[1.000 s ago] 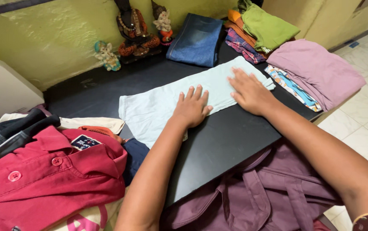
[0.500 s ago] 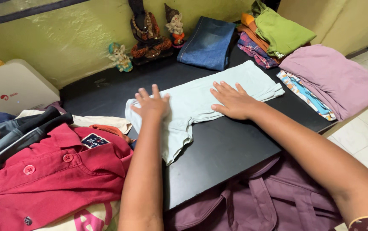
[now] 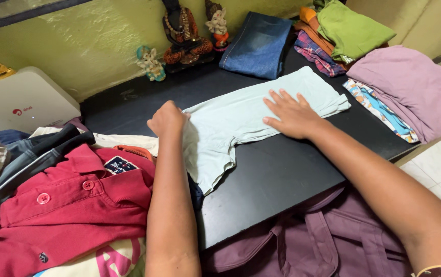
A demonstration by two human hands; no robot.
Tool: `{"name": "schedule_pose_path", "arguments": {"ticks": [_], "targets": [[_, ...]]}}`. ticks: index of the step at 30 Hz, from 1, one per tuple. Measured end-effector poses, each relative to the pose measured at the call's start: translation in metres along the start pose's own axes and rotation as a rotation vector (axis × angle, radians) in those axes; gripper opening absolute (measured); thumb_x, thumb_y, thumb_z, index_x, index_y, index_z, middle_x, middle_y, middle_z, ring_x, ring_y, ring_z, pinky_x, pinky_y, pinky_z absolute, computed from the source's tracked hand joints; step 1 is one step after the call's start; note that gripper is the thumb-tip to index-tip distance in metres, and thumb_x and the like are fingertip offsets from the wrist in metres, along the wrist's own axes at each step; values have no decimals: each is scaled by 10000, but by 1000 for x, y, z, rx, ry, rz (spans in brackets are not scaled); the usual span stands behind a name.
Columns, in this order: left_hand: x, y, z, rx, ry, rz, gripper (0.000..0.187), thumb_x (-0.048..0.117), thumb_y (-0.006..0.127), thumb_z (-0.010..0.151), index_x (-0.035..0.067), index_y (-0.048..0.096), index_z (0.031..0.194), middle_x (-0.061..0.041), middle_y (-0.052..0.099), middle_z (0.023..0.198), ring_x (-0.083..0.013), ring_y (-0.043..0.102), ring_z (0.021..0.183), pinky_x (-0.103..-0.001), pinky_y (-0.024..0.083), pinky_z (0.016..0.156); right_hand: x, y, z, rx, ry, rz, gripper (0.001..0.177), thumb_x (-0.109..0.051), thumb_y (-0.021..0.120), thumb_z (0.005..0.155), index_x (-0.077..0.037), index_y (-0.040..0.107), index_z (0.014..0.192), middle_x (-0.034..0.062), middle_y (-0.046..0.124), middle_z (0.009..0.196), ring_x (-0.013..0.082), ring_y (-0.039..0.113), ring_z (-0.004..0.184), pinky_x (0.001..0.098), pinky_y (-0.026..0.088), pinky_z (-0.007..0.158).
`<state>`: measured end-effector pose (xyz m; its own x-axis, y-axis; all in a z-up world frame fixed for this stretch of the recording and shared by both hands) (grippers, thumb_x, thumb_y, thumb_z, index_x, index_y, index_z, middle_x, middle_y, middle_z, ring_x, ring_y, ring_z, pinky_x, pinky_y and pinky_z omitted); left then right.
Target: The person folds several items of clothing including a green top, a light blue t-shirt, and blue jeans by hand on a dark surface.
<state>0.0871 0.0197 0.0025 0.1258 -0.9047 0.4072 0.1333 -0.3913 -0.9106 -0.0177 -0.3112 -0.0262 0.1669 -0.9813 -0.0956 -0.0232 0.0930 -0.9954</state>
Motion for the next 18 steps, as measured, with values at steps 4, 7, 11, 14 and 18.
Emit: {"name": "schedule_pose_path", "arguments": {"ticks": [4,7,11,14,18], "targets": [[-15,4,12,119,-47,111,167,217,731,857,165,755,1014,-107,768,1030,-310,688,1021,-467,383,911,53,1,-3,7,141,11,793,-647,330,966,-196,236,1612,96,110,1706,299,85,1568,553,98,1224],[-21,7,14,165,-64,151,167,146,668,878,156,754,1021,-103,769,1018,-311,673,1034,-479,374,920,84,-2,-5,69,180,6,841,-669,342,970,-129,242,1607,151,119,1705,336,97,1571,536,130,1227],[-9,-10,-1,456,47,222,150,159,671,896,125,746,1021,-123,726,1023,-330,655,1000,-517,391,886,92,6,4,9,262,6,886,-681,362,961,-98,215,1611,160,92,1709,333,82,1575,536,122,1230],[34,-5,-16,567,353,157,177,139,681,861,127,741,1027,-91,688,1054,-316,637,1080,-558,405,1008,80,3,15,-92,298,5,901,-672,395,956,-98,189,1619,144,60,1715,328,58,1576,550,114,1223],[80,44,-28,114,593,-223,505,378,602,941,188,593,1409,-154,415,1573,-385,295,1490,-660,195,1150,24,14,31,-70,135,48,849,-633,384,967,-113,221,1618,120,93,1720,298,74,1584,549,119,1241]]}}
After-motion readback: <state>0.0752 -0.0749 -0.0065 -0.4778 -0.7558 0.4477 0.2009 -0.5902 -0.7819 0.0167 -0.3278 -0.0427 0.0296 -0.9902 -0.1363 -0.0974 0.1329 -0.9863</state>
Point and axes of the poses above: each hand's wrist, its own z-axis towards the middle knuckle, its own y-axis out of the palm, x = y × z, the point moved 9 cm from there along z, towards the middle knuckle
